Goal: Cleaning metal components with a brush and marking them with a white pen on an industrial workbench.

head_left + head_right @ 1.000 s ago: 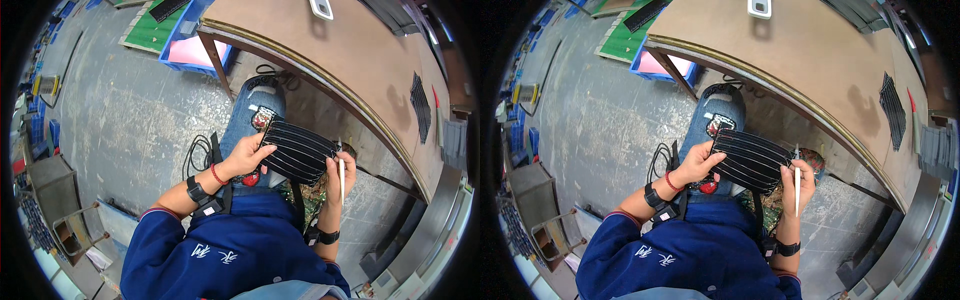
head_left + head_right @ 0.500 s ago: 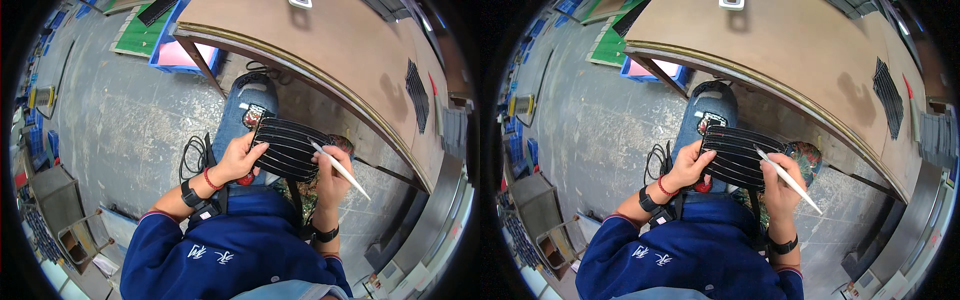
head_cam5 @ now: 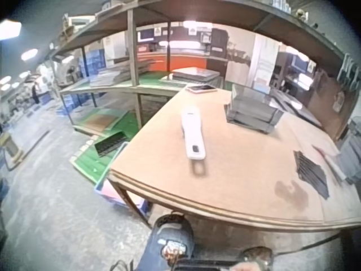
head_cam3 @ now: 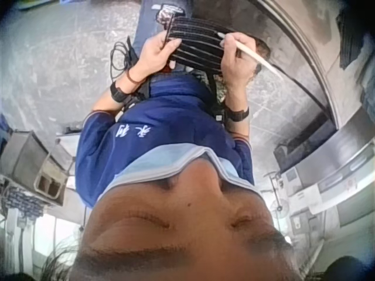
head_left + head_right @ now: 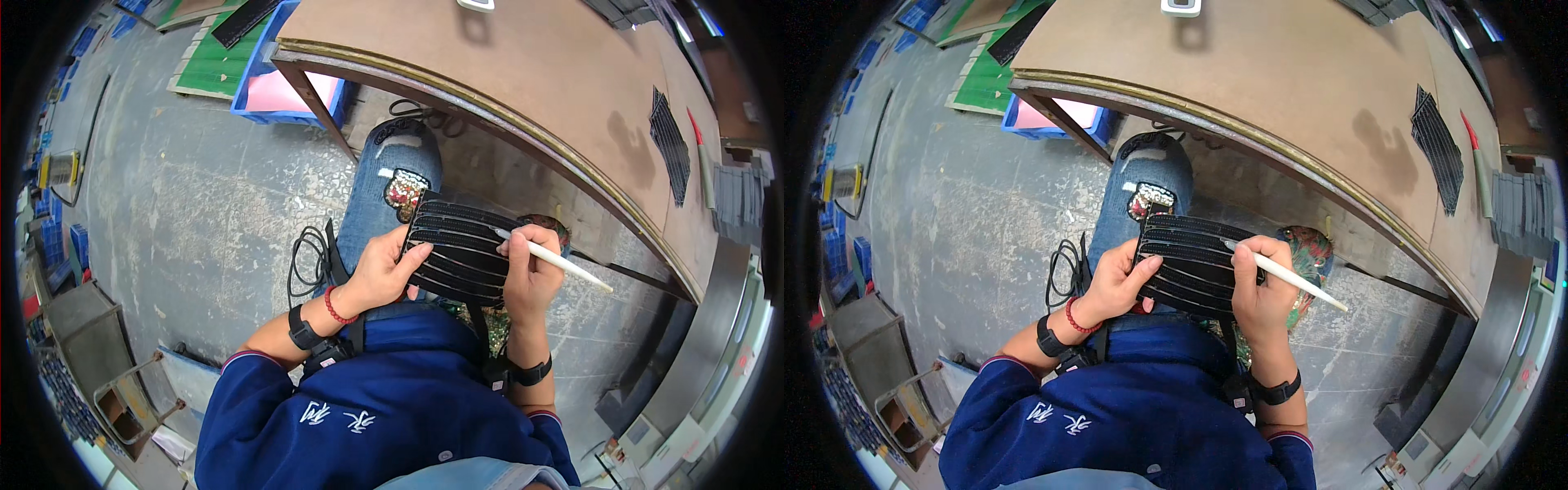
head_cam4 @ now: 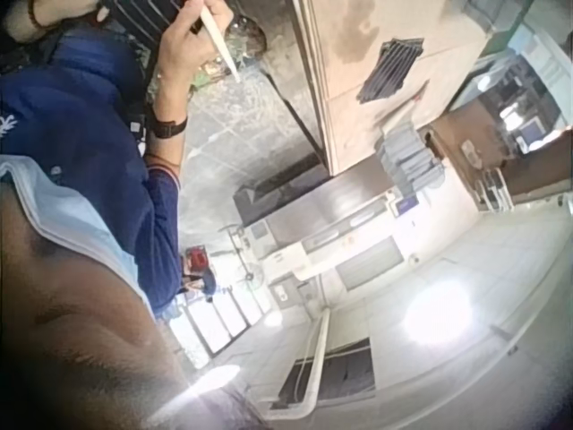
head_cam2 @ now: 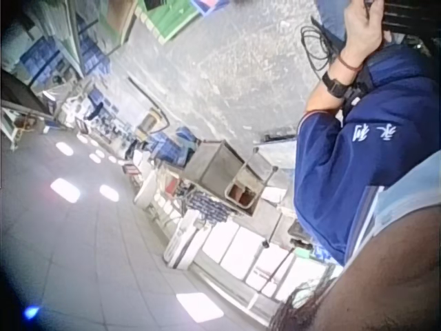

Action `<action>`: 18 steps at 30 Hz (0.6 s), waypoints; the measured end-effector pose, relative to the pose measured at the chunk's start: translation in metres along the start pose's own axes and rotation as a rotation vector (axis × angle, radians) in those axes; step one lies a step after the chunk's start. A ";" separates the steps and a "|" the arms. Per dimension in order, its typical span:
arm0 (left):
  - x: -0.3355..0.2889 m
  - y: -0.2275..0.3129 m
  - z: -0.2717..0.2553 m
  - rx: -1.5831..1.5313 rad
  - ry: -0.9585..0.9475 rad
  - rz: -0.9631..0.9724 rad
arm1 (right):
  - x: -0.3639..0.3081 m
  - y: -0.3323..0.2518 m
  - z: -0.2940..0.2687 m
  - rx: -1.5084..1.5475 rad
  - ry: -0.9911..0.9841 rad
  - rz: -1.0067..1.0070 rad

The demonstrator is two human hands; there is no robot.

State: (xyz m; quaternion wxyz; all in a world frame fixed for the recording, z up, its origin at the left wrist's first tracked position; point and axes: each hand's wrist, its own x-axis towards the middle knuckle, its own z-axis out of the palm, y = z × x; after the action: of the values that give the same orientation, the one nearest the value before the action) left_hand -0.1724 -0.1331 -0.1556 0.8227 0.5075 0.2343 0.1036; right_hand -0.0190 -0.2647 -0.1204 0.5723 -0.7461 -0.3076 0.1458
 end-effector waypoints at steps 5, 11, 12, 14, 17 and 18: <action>-0.001 0.002 0.002 -0.020 -0.004 -0.003 | 0.001 0.003 -0.002 -0.055 0.000 0.006; -0.001 0.001 0.001 0.007 -0.024 0.006 | 0.002 0.001 -0.003 -0.056 0.001 0.036; -0.001 0.000 0.001 0.023 -0.036 0.011 | 0.003 0.001 -0.003 -0.062 0.000 0.037; -0.001 0.000 0.001 0.025 -0.036 0.014 | 0.003 -0.001 -0.003 -0.068 0.000 0.037; -0.002 -0.002 0.001 0.031 -0.040 0.020 | 0.004 -0.001 -0.003 -0.090 0.003 0.033; -0.002 -0.002 0.000 0.035 -0.044 0.022 | 0.004 0.002 -0.004 -0.135 -0.019 -0.030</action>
State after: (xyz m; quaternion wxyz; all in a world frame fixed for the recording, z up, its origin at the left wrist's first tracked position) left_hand -0.1737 -0.1350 -0.1569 0.8175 0.5263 0.2126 0.0974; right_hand -0.0130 -0.2650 -0.1206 0.5198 -0.7769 -0.3333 0.1230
